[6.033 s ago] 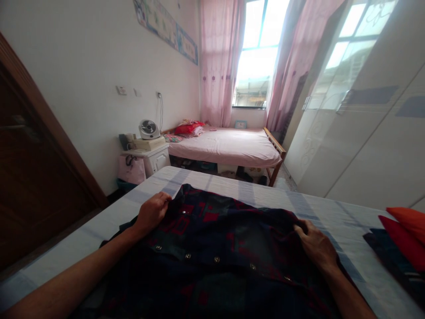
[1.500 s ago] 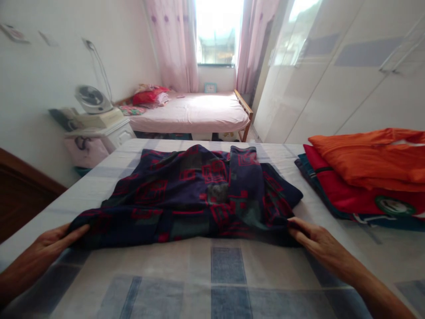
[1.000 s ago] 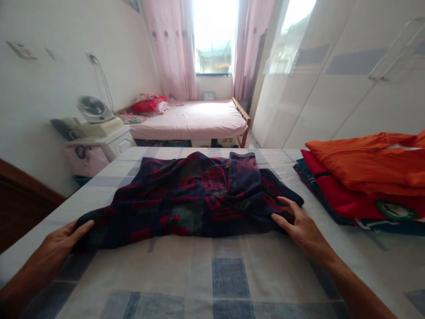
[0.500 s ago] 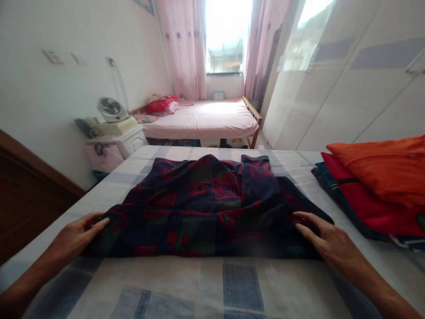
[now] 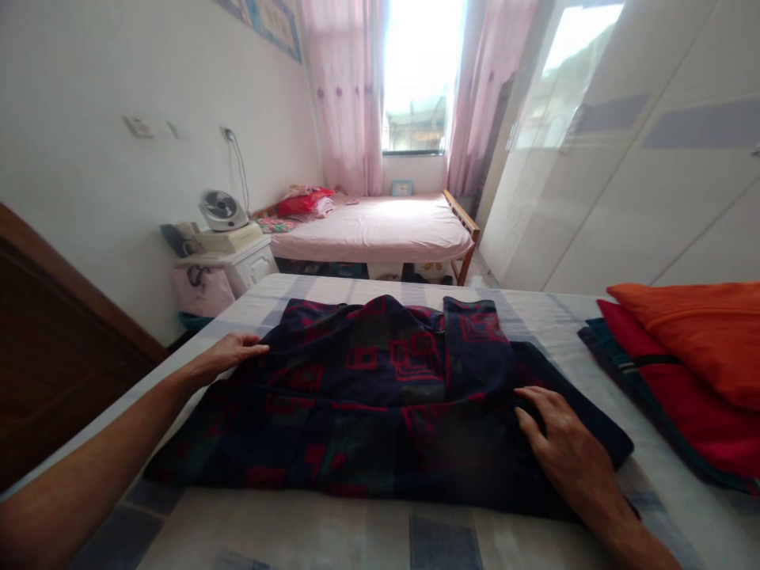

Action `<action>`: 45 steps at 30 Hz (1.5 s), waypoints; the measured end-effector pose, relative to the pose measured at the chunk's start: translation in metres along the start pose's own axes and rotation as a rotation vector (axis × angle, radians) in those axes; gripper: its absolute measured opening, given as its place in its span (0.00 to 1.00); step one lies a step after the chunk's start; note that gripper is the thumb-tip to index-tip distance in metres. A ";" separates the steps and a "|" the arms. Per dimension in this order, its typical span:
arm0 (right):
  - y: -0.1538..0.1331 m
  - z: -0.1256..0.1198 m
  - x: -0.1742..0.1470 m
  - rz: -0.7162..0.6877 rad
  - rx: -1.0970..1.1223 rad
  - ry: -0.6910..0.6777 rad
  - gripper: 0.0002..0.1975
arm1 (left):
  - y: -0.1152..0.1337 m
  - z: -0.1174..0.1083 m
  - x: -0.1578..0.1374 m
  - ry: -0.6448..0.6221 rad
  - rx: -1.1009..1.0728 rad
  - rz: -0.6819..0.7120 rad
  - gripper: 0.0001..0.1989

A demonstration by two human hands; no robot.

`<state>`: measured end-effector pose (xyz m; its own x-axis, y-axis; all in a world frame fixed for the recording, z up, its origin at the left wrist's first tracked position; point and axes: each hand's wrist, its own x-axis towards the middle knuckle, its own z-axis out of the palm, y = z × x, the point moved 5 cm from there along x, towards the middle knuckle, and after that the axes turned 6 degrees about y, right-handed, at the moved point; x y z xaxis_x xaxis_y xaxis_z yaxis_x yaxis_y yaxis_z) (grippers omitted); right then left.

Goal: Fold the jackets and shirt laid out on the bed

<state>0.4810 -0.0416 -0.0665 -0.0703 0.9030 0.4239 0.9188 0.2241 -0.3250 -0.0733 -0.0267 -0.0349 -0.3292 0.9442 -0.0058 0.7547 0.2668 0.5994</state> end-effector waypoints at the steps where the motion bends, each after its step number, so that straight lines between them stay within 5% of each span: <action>1: 0.002 0.002 -0.002 -0.012 -0.011 0.005 0.21 | -0.002 -0.002 0.001 0.026 0.009 0.004 0.22; 8: 0.002 0.006 -0.006 -0.081 -0.057 0.024 0.21 | -0.018 -0.018 0.018 0.262 0.246 0.000 0.17; 14: 0.002 -0.002 0.001 0.009 0.030 -0.020 0.21 | 0.037 0.001 0.033 0.299 0.264 0.338 0.20; 20: -0.002 -0.022 0.039 0.075 0.067 -0.124 0.21 | 0.086 0.023 -0.027 0.288 0.209 0.707 0.18; 25: 0.009 -0.007 0.091 0.059 -0.124 -0.169 0.20 | 0.072 0.027 -0.081 0.331 0.253 0.981 0.15; 34: 0.027 0.015 0.126 0.087 -0.330 -0.195 0.13 | 0.002 0.053 -0.062 0.259 0.438 0.705 0.27; 39: 0.044 0.005 0.123 0.211 -0.368 -0.091 0.13 | -0.002 0.062 -0.060 0.166 0.520 0.596 0.29; 45: 0.028 0.001 0.118 0.255 -0.153 -0.086 0.21 | -0.001 0.060 -0.061 0.142 0.539 0.584 0.29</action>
<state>0.4984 0.0718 -0.0263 0.1431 0.9522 0.2699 0.9584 -0.0652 -0.2780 -0.0204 -0.0730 -0.0829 0.1615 0.9359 0.3132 0.9851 -0.1719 0.0057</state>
